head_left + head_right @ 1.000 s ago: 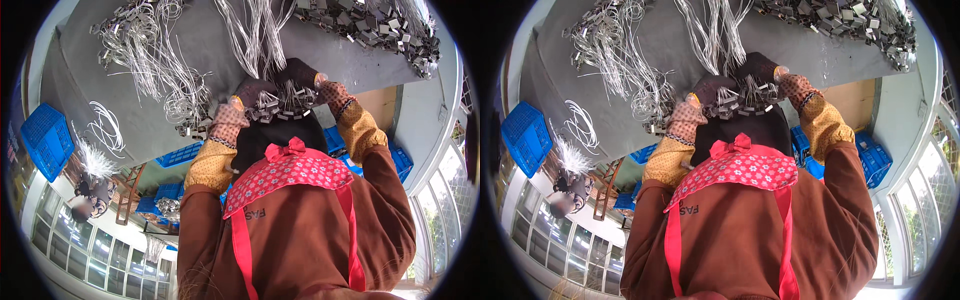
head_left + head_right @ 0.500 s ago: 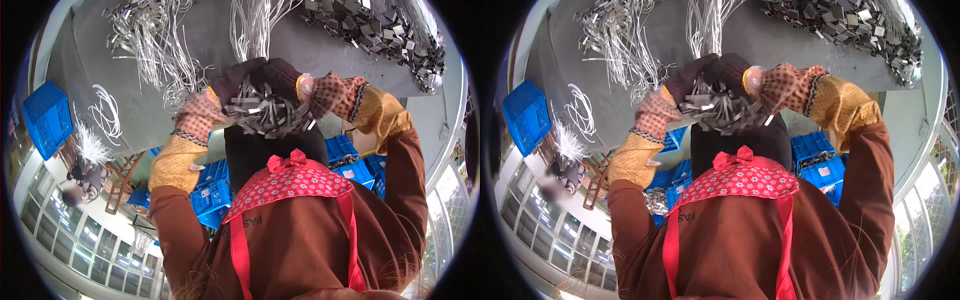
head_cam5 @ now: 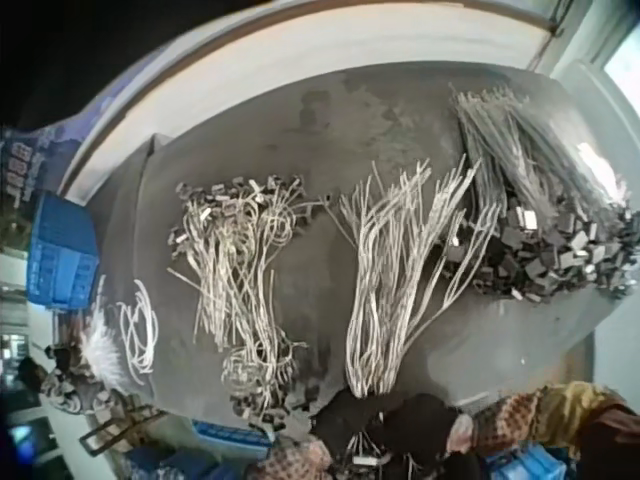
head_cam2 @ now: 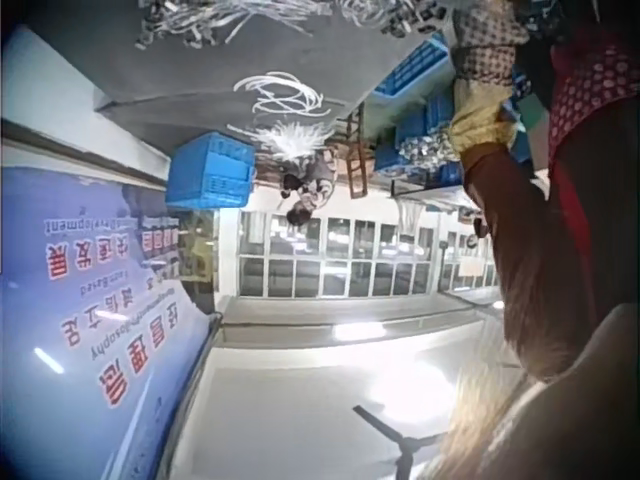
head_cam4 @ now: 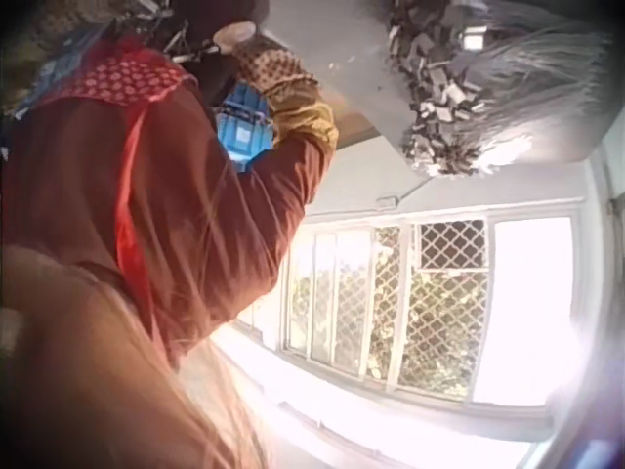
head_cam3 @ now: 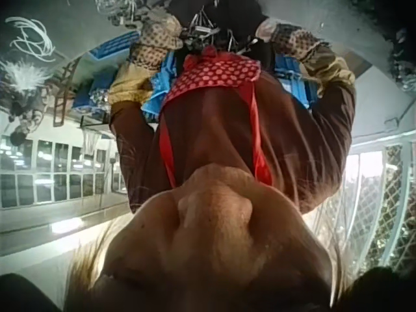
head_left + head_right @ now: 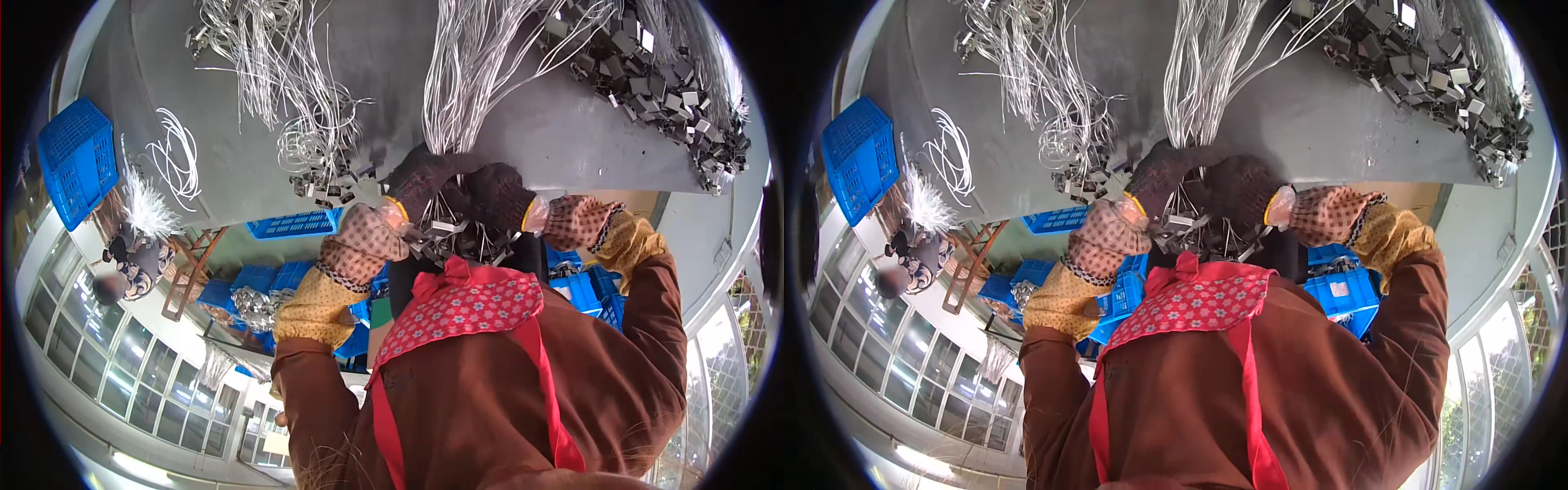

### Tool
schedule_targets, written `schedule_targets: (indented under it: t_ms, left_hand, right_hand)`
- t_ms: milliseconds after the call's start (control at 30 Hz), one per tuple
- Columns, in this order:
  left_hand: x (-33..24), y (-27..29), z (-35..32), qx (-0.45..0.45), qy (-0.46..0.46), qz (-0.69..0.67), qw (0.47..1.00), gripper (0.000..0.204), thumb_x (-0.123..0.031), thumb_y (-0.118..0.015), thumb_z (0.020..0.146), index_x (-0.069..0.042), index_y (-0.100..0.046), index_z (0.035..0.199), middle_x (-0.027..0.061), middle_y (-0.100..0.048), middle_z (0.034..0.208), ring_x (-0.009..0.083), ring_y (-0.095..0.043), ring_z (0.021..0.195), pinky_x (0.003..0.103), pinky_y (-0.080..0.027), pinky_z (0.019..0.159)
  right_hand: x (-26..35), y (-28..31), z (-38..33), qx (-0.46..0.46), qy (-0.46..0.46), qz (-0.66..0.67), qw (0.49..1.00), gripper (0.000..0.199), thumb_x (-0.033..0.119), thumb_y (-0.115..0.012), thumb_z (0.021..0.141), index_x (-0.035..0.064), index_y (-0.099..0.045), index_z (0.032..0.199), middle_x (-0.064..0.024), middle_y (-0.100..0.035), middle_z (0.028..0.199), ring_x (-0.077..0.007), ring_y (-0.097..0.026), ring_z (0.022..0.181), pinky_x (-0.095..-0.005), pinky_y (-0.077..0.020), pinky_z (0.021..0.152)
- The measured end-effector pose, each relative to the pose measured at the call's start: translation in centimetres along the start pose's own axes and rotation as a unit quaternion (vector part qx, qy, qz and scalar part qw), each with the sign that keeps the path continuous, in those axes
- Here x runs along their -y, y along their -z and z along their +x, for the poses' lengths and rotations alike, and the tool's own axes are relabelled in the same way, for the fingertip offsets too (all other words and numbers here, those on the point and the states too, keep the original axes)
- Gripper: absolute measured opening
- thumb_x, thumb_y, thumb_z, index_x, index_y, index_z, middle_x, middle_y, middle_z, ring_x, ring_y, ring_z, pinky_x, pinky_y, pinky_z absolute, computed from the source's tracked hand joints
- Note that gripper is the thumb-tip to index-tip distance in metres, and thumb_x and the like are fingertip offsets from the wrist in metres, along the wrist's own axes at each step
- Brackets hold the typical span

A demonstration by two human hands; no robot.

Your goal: Organizing and bundling metal wire components on a production workbench.

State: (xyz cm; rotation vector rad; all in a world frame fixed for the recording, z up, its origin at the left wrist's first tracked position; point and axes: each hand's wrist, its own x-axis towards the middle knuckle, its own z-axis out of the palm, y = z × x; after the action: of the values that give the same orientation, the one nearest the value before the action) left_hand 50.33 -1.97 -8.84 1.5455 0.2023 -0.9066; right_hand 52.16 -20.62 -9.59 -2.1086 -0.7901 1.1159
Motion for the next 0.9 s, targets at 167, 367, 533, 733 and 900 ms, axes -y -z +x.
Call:
schedule_targets:
  t_ms: [167,367,533,733,900]
  left_hand:
    - [1.9,-0.4,1.7,-0.072,-0.081,0.185,0.977,0.025,-0.010,-0.060,0.085,-0.013,-0.074,0.105,0.0081,-0.071,0.087,0.0159,-0.065,0.071,0.030,-0.052,0.064]
    - [0.4,-0.8,1.5,-0.059,0.051,-0.009,0.997,0.018,-0.010,-0.058,0.087,-0.007,-0.075,0.093,0.0077,-0.071,0.080,0.0141,-0.066,0.070,0.030,-0.053,0.066]
    - [3.1,-1.4,0.8,-0.053,0.021,0.086,0.995,0.022,-0.008,-0.060,0.087,-0.004,-0.073,0.104,0.0085,-0.074,0.094,0.0165,-0.070,0.084,0.029,-0.055,0.075]
    - [5.8,-3.2,-0.9,-0.069,-0.224,0.229,0.945,0.021,-0.012,-0.065,0.081,-0.019,-0.074,0.098,0.0080,-0.072,0.093,0.0246,-0.069,0.091,0.034,-0.053,0.087]
    - [4.5,-5.6,-5.3,-0.052,-0.114,-0.028,0.992,0.019,-0.010,-0.061,0.084,-0.012,-0.073,0.099,0.0109,-0.072,0.096,0.0236,-0.068,0.099,0.036,-0.049,0.097]
  right_hand:
    - [1.2,0.8,-1.4,-0.015,-0.039,0.091,0.995,0.045,0.043,-0.056,0.093,-0.0003,-0.063,0.106,-0.0205,-0.065,0.076,-0.0396,-0.065,0.070,-0.0476,-0.0505,0.064]
    - [2.5,4.2,-1.0,0.003,-0.020,0.064,0.998,0.058,0.052,-0.057,0.092,-0.0021,-0.062,0.112,-0.0251,-0.067,0.094,-0.0387,-0.067,0.086,-0.0445,-0.0522,0.074]
    - [-3.1,6.8,-1.6,0.109,-0.022,0.093,0.989,0.067,0.056,-0.054,0.092,-0.0024,-0.062,0.123,-0.0182,-0.068,0.113,-0.0267,-0.066,0.107,-0.0343,-0.0481,0.091]
    - [-5.7,4.1,0.7,0.068,0.006,0.549,0.833,0.058,0.047,-0.063,0.090,0.0011,-0.060,0.125,-0.0102,-0.068,0.108,-0.0272,-0.067,0.099,-0.0368,-0.0527,0.087]
    - [4.9,-2.1,0.0,-0.032,0.080,0.844,0.529,0.050,0.043,-0.059,0.095,0.0000,-0.060,0.121,-0.0107,-0.068,0.093,-0.0238,-0.067,0.079,-0.0372,-0.0560,0.071]
